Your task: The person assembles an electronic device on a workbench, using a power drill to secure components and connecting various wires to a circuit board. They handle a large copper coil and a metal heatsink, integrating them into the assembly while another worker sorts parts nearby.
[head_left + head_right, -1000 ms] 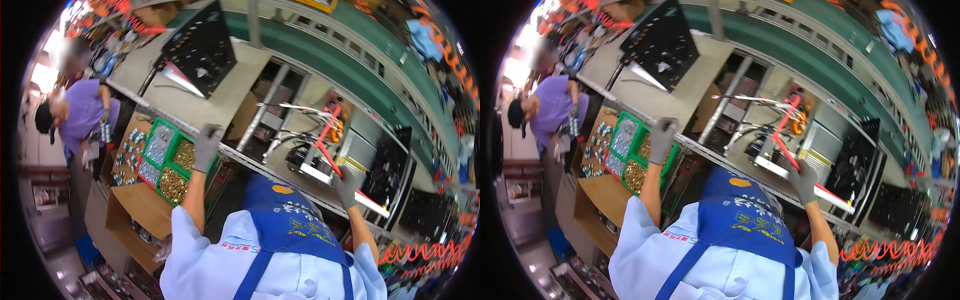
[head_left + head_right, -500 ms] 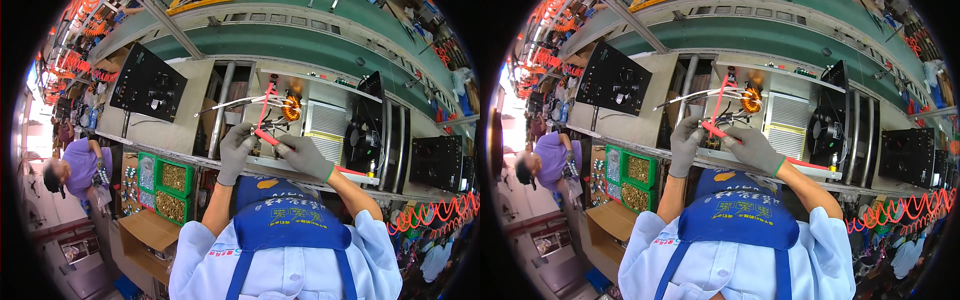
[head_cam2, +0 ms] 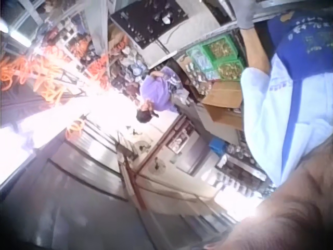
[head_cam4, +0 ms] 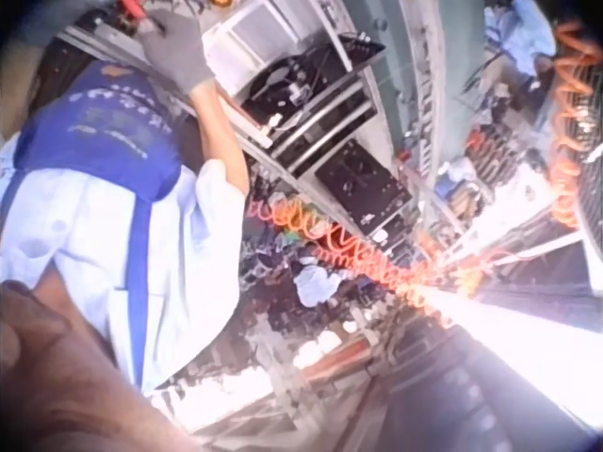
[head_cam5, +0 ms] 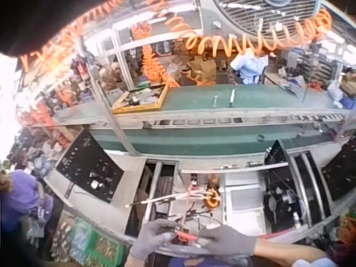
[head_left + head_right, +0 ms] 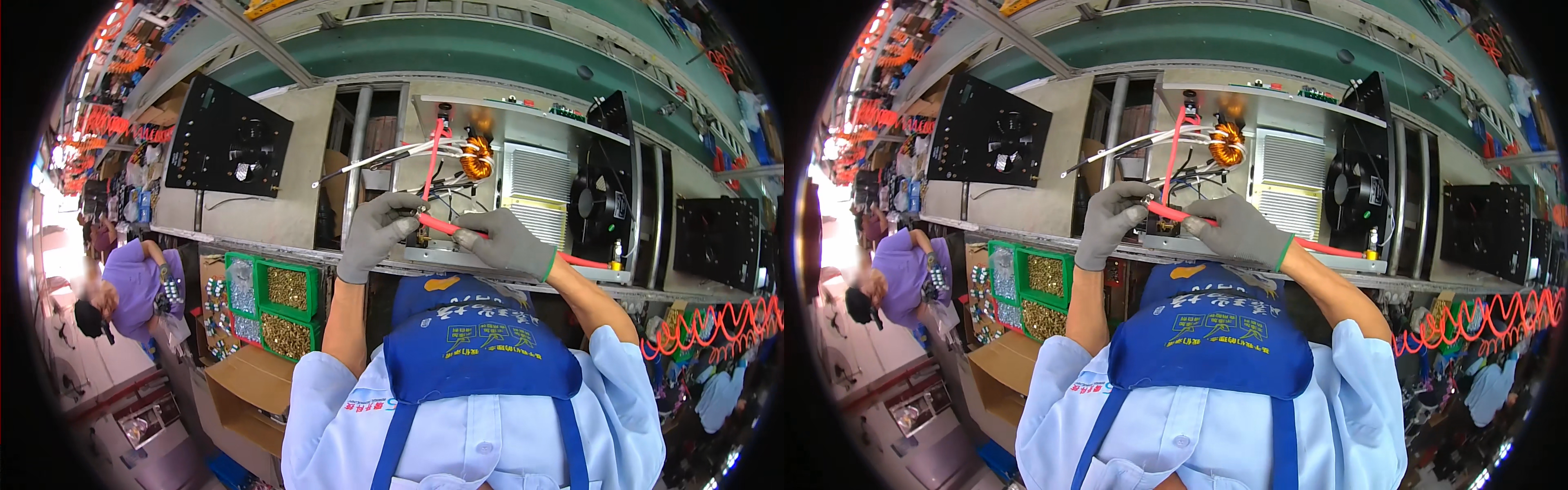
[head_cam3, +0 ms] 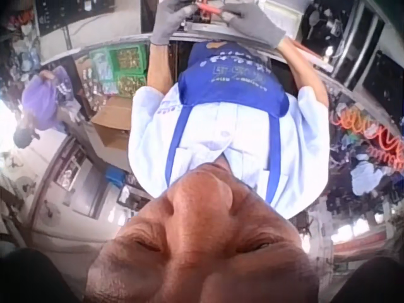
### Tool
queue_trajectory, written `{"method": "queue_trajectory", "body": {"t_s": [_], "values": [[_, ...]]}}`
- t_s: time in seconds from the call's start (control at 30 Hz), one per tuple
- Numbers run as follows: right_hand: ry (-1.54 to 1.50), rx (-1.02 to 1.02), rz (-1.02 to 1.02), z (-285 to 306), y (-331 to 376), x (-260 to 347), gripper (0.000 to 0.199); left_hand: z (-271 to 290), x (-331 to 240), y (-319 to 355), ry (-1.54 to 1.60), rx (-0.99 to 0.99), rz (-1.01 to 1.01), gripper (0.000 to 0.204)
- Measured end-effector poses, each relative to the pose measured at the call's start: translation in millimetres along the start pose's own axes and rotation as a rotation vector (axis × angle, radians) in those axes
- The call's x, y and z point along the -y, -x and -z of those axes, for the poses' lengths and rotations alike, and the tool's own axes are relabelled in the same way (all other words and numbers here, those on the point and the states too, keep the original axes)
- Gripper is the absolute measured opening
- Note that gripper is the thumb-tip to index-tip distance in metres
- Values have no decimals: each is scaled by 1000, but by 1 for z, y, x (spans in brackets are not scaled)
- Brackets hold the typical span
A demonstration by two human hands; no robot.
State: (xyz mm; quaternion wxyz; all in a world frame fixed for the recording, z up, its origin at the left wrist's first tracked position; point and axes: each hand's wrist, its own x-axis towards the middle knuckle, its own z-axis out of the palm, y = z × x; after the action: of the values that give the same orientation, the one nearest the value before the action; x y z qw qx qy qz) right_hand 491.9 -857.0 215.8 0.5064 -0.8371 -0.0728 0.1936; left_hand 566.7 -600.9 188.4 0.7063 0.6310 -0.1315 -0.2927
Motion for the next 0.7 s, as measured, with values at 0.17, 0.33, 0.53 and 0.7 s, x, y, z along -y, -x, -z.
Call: {"method": "queue_trajectory", "body": {"t_s": [0.17,0.33,0.53,0.7], "values": [[-113,-48,-28,-8,-7,-11,36,-14,35,-12,282,-46,-81,44],[-82,-110,-124,-17,-22,4,36,-26,61,-17,695,-12,-87,37],[-137,-177,-157,-28,-28,-3,39,-38,59,-19,554,-119,-96,33],[-208,-179,-202,-31,-39,-5,43,-34,57,-21,408,-130,-29,34]]}}
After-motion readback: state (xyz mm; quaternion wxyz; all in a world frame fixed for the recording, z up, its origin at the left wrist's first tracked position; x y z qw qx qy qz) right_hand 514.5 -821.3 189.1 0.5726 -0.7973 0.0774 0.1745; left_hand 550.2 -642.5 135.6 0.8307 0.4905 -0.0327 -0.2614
